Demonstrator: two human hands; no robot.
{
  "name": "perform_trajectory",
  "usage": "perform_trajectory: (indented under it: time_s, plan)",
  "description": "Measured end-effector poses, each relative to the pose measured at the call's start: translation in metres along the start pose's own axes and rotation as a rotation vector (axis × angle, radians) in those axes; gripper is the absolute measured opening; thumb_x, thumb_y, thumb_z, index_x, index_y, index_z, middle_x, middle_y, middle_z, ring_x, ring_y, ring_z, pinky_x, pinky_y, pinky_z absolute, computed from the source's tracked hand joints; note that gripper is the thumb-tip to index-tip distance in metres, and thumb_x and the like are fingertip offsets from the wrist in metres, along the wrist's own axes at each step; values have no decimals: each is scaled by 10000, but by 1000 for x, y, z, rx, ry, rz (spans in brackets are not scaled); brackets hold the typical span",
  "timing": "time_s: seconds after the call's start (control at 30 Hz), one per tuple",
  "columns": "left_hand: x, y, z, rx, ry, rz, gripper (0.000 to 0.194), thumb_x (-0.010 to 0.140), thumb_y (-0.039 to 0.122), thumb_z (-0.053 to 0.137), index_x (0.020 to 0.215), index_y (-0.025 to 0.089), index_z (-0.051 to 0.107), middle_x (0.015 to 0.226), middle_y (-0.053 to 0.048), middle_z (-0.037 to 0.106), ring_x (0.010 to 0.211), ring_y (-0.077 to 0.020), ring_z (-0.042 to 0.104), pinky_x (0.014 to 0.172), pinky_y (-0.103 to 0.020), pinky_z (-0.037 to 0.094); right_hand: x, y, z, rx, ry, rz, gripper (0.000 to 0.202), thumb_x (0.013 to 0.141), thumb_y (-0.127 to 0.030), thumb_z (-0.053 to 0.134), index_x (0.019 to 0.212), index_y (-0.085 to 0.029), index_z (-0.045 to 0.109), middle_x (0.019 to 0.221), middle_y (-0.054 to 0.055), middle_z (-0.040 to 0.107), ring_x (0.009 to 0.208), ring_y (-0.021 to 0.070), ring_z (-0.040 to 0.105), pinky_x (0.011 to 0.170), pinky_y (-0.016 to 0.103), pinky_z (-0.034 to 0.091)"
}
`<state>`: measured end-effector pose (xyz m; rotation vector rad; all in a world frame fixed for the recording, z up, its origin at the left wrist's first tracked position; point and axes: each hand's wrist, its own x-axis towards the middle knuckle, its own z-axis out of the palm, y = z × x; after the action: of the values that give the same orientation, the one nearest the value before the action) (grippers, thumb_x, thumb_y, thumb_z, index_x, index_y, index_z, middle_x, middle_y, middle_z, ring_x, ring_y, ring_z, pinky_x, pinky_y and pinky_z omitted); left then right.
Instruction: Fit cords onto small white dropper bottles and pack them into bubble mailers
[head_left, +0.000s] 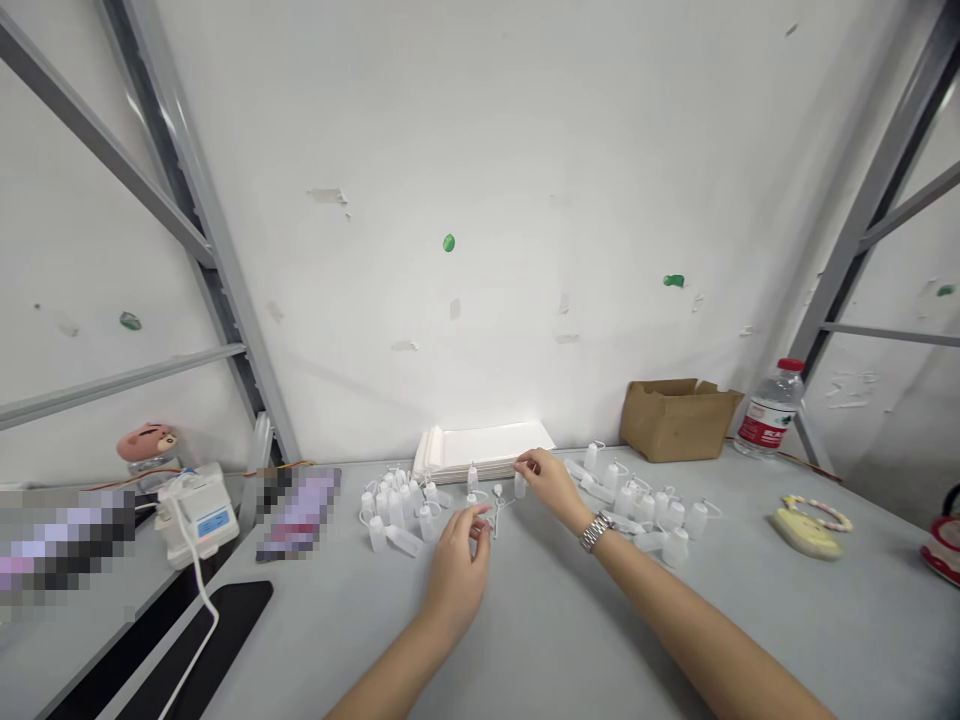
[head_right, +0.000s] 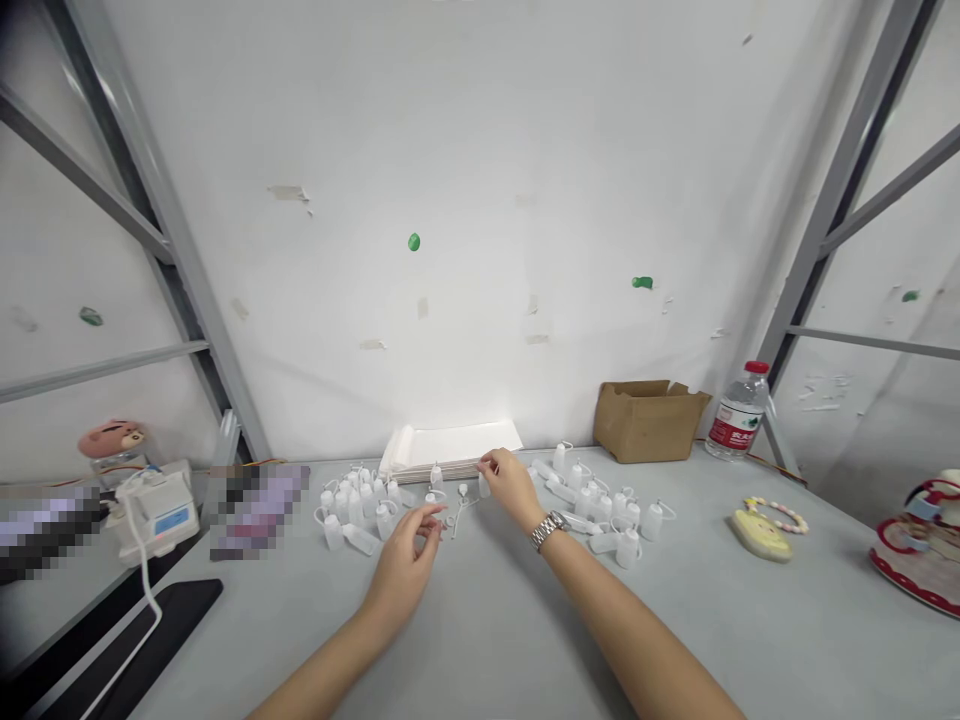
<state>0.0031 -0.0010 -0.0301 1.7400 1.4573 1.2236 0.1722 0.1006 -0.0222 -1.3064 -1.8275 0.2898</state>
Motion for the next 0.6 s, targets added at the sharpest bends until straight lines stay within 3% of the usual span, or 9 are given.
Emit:
perform_trajectory:
  time_s: [0.13, 0.3, 0.43, 0.6]
  plan:
    - [0, 0, 0, 4, 2, -1, 285, 801, 284, 389, 1024, 208, 550, 899, -51, 572, 798, -174, 558, 710, -313, 439, 6, 6, -14, -129, 29, 29, 303, 867, -357, 366, 941, -158, 582, 803, 64, 609, 685, 170, 540, 637, 277, 399]
    - [-1, 0, 0, 35, -22, 4, 282, 811, 273, 372, 1023, 202, 543, 893, -52, 571, 786, -175, 558, 701, -317, 445, 13, 22, -31, -333, -64, 32, 229, 812, -146, 408, 849, -115, 631, 871, 122, 613, 840, 216, 535, 743, 300, 374]
    - [-1, 1, 0, 91, -58, 47, 280, 829, 264, 346, 996, 198, 561, 915, -57, 572, 850, -182, 553, 736, -324, 450, 7, 30, -27, -449, -212, -23, 177, 726, -100, 517, 825, -137, 659, 901, 109, 635, 898, 242, 526, 774, 306, 347]
    - [-5, 2, 0, 319, -200, 173, 299, 821, 263, 398, 1044, 178, 578, 1026, -94, 545, 1022, -221, 484, 887, -381, 394, 0, 29, -15, -528, -292, -62, 198, 755, -173, 542, 920, -147, 648, 935, 118, 625, 944, 272, 507, 769, 321, 342]
